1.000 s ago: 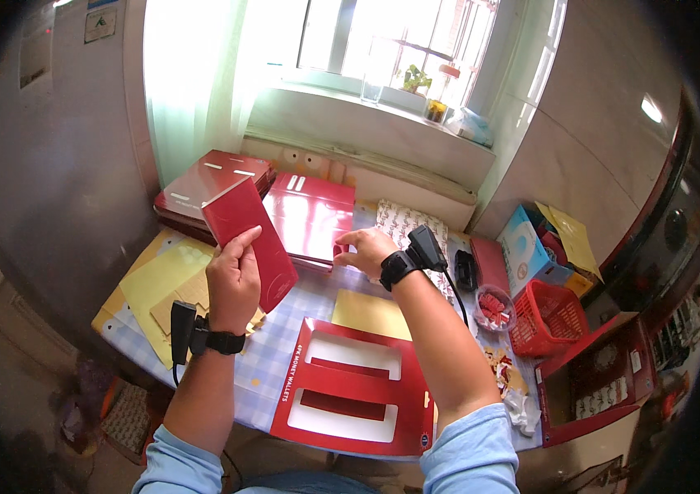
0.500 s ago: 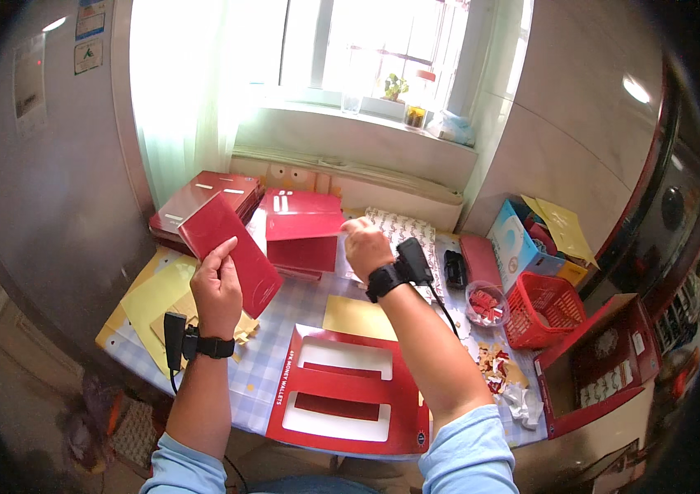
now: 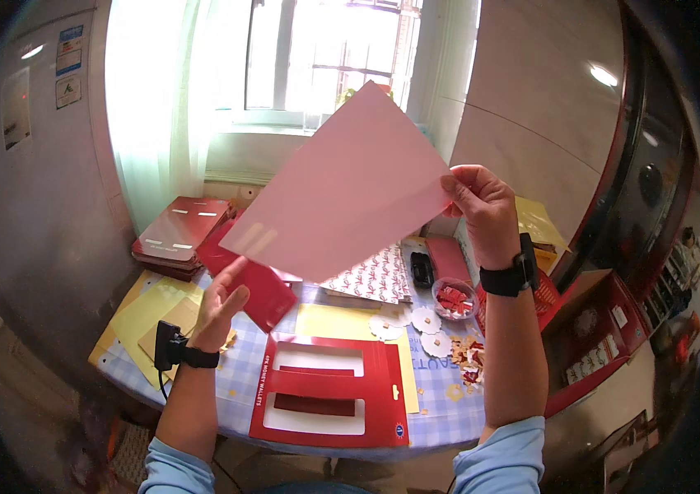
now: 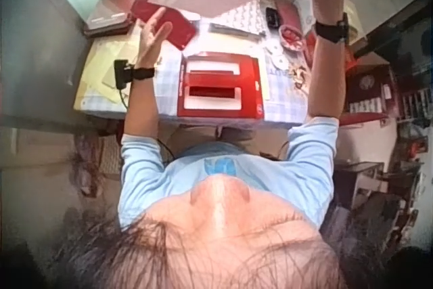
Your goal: Assembling and organizing money wallets, envelopes, and stickers on a table.
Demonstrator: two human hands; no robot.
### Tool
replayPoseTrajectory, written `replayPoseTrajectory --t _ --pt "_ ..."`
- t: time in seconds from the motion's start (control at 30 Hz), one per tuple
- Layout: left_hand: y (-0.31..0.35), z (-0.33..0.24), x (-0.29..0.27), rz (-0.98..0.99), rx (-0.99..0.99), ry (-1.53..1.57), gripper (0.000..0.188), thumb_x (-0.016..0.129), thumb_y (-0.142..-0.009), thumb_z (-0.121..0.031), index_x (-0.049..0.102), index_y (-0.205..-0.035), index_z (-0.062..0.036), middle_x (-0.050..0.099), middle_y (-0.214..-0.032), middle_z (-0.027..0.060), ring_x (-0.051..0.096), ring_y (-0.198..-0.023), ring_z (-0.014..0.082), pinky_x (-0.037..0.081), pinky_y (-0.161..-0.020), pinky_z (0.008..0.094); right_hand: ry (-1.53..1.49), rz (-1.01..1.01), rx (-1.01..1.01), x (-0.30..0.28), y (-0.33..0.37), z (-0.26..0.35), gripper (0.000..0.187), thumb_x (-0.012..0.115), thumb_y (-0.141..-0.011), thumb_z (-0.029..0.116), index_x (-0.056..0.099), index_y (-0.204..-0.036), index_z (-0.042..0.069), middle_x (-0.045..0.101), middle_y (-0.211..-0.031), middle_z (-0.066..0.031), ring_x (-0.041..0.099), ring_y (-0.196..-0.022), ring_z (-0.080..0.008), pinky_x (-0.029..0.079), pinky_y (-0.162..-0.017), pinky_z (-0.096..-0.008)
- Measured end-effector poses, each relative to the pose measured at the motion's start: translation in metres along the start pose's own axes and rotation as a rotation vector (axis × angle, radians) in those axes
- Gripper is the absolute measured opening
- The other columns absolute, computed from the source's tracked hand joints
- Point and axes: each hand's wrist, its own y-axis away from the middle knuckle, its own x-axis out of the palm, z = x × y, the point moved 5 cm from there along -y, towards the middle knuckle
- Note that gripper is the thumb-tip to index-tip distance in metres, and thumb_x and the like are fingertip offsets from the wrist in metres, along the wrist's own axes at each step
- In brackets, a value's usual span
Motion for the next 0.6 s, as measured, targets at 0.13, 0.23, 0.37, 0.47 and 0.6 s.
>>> replayPoseTrajectory --t 0.13,0.23,0.37,0.47,0.6 --pt "0.008 -0.031 0.051 0.117 0.042 0.284 0.042 0.064 -0.093 -0.017 0.053 -0.128 0.0033 0.06 -0.121 0.0056 0.052 -0.109 0.0098 0.043 -0.091 0.026 0.232 -0.062 0.062 -0.007 0.014 -0.007 0.012 0.069 -0.088 0.015 0.068 -0.093 0.004 0.065 -0.075 0.0018 0.052 -0.061 -0.003 0.042 -0.056 -0.0178" --pt "0.009 -0.021 0.058 0.043 -0.019 0.25 0.034 0.06 -0.094 -0.011 0.055 -0.125 0.0017 0.062 -0.117 0.0035 0.053 -0.107 0.0091 0.044 -0.089 0.0248 0.292 -0.057 -0.07 0.009 0.041 0.009 0.012 0.07 -0.087 0.013 0.068 -0.095 0.004 0.066 -0.077 0.0013 0.054 -0.065 -0.0044 0.043 -0.059 -0.0186" --pt "0.012 -0.031 0.072 -0.018 -0.067 0.499 0.035 0.06 -0.094 -0.012 0.055 -0.126 0.0009 0.062 -0.117 0.0058 0.058 -0.101 0.0106 0.048 -0.086 0.0272 -0.52 0.073 -0.008 0.029 0.084 -0.001 0.023 0.068 -0.088 0.011 0.063 -0.11 0.003 0.067 -0.094 -0.0036 0.06 -0.086 -0.0102 0.047 -0.072 -0.0236" --pt "0.017 -0.024 0.074 0.05 -0.193 0.492 0.037 0.059 -0.093 -0.012 0.054 -0.127 0.0001 0.062 -0.119 0.0073 0.06 -0.103 0.0138 0.049 -0.087 0.0299 -0.185 0.248 -0.032 0.058 0.098 -0.013 0.026 0.064 -0.09 0.007 0.06 -0.116 0.003 0.067 -0.104 -0.0057 0.062 -0.092 -0.0129 0.049 -0.076 -0.0269" --pt "0.021 -0.008 0.071 0.081 -0.349 0.58 0.042 0.059 -0.092 -0.013 0.05 -0.131 -0.0006 0.061 -0.12 0.0095 0.061 -0.106 0.0191 0.051 -0.088 0.0346 0.421 0.368 -0.385 0.077 0.13 -0.012 0.041 0.058 -0.079 -0.005 0.059 -0.12 0.003 0.064 -0.118 -0.0174 0.062 -0.108 -0.0316 0.05 -0.091 -0.0381"
